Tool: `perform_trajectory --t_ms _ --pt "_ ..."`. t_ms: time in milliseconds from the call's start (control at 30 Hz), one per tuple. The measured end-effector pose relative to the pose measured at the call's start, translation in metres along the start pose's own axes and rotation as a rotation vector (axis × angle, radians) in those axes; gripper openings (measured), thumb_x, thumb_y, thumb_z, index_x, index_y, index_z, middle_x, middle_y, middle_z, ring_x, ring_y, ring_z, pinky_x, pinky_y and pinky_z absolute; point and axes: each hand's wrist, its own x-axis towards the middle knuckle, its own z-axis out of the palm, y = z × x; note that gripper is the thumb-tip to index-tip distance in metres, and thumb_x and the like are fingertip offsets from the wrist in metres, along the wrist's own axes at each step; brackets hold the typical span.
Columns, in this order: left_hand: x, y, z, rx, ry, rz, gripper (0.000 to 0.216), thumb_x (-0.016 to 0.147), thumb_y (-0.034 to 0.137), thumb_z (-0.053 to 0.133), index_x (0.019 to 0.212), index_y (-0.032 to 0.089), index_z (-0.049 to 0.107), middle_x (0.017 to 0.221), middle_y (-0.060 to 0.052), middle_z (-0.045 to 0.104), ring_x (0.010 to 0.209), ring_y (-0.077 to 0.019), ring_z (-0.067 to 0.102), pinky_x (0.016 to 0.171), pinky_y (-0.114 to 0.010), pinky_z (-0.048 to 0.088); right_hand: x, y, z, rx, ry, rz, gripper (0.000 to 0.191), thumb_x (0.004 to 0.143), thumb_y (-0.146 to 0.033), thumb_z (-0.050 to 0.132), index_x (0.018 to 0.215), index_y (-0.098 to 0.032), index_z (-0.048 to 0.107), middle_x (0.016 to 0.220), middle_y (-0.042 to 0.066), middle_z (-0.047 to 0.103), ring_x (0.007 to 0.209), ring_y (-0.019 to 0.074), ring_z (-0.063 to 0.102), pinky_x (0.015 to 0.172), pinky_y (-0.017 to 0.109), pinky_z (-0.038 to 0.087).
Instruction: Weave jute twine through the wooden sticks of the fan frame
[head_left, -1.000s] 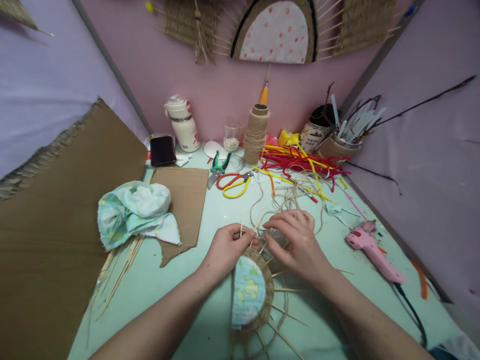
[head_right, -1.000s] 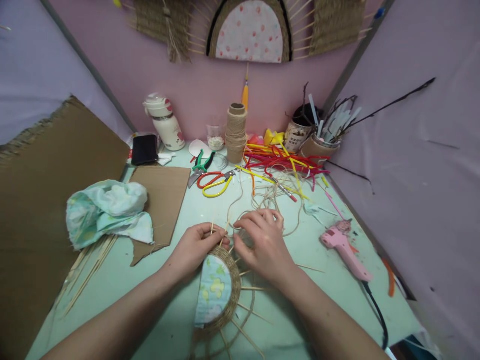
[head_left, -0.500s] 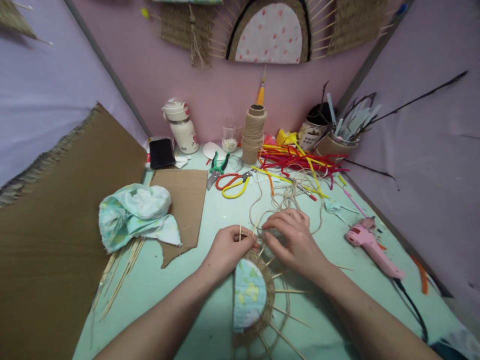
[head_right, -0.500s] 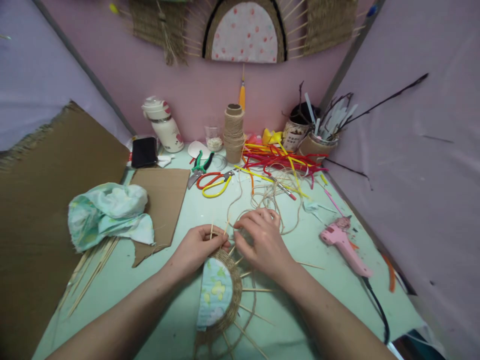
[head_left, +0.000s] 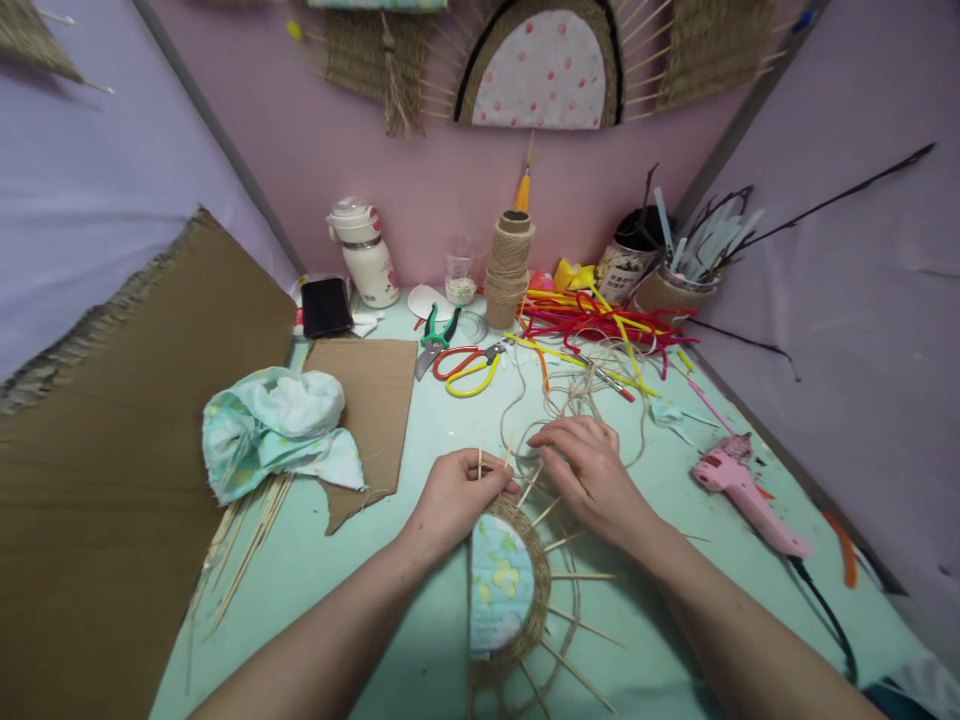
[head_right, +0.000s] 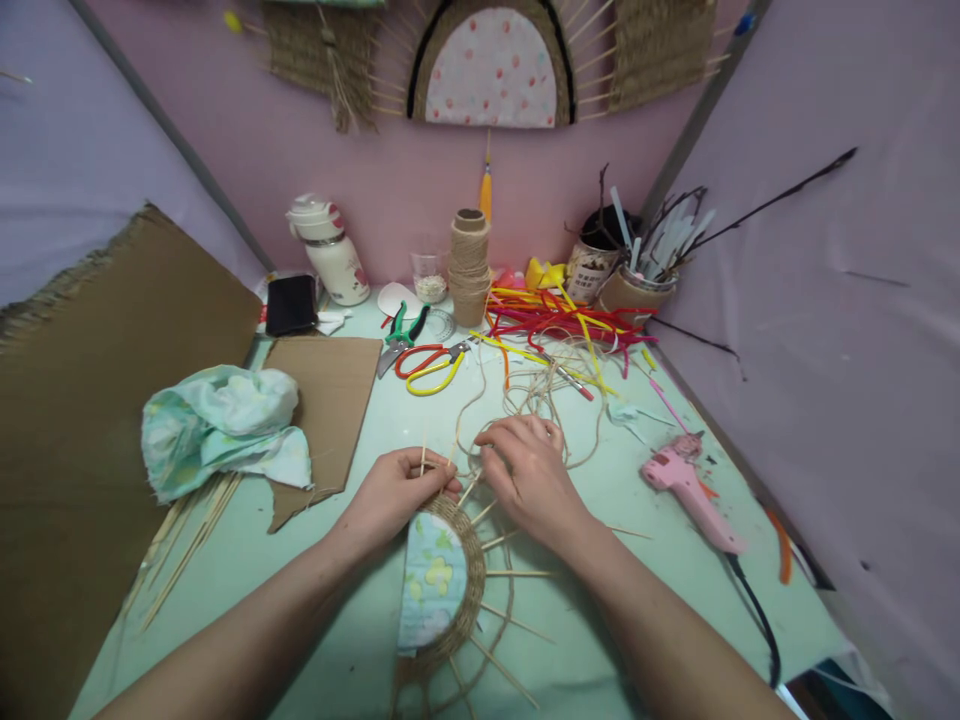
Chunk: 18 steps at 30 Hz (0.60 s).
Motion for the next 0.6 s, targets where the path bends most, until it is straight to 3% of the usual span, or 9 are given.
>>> perform_trajectory --t_ms 367,600 --pt "-0.0011 0.0004 -0.0008 -0.12 -0.078 -0.024 0.028 0.067 0.039 0.066 0.07 0.012 0.064 0.073 -0.007 0.068 0.054 -0.0102 0.054 0.053 -0.022 0.039 0.0017 0.0052 0.0003 0.008 -0.021 0.039 0.025 0.092 -0.025 0.037 0.086 -0.022 0.061 0.085 0.001 0.064 0.085 0.0166 0.053 0.082 0.034 0.029" --pt "-0.001 0.0004 -0.0018 -0.367 -0.166 -0.086 0.046 0.073 0.054 0.053 0.08 0.011 0.065 0.075 -0.01 0.068 0.064 -0.0197 0.062 0.059 -0.029 0.045 0.0023 0.0074 0.0 0.066 -0.05 0.047 0.028 0.093 -0.028 0.036 0.079 -0.021 0.059 0.075 0.001 0.062 0.078 0.0169 0.052 0.078 0.034 0.031"
